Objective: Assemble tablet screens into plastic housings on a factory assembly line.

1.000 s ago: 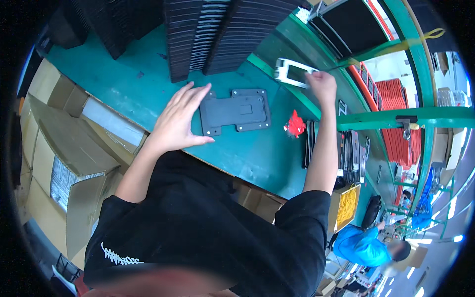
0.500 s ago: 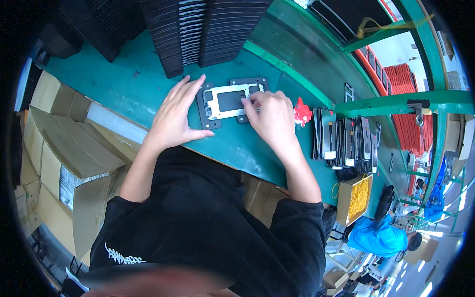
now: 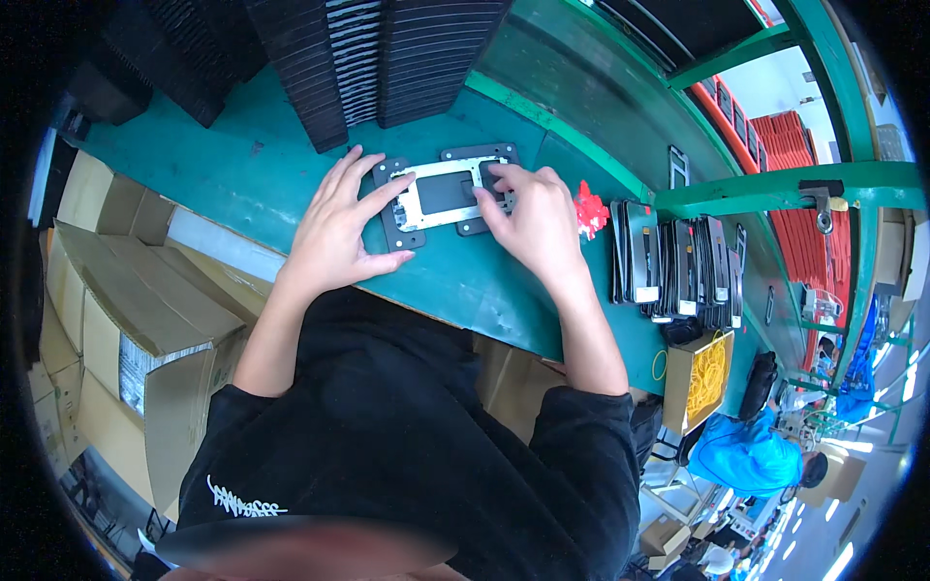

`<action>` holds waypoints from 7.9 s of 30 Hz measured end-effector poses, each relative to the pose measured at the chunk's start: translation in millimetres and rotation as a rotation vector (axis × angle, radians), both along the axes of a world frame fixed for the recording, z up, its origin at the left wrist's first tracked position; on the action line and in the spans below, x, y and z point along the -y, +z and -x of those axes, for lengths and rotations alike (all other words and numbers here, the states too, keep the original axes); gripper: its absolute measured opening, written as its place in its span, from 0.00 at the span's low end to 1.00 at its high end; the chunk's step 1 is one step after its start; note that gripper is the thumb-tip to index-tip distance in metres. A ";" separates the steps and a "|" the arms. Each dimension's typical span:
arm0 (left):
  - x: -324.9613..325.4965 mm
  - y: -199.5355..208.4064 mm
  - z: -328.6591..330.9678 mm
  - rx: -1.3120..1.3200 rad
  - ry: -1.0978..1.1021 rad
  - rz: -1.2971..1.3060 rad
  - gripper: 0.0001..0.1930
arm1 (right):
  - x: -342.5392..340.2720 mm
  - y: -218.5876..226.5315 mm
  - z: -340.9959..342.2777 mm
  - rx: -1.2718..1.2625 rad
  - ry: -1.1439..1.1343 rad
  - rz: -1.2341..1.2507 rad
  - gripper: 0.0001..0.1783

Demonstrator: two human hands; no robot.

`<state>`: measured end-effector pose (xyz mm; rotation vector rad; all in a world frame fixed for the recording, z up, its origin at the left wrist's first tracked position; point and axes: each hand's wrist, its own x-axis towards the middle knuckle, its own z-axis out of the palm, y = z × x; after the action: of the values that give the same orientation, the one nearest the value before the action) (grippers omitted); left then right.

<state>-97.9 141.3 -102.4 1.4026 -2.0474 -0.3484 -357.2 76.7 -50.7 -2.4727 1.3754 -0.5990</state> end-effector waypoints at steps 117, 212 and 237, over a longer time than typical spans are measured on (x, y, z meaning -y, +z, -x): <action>15.1 40.1 21.7 -0.193 -0.107 -0.039 0.45 | 23.3 -39.3 75.0 0.682 -0.297 -0.402 0.23; 12.1 52.4 -17.3 0.111 -0.183 0.201 0.41 | 9.9 -42.7 49.2 0.445 -0.056 -0.282 0.22; 127.3 183.1 -91.2 -0.631 -0.059 0.295 0.43 | 10.3 -38.5 49.5 0.404 -0.044 -0.355 0.23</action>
<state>-6.8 14.0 80.6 0.9037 -1.5421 -0.4290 -406.7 66.4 -89.1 -1.9209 1.2493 -0.7409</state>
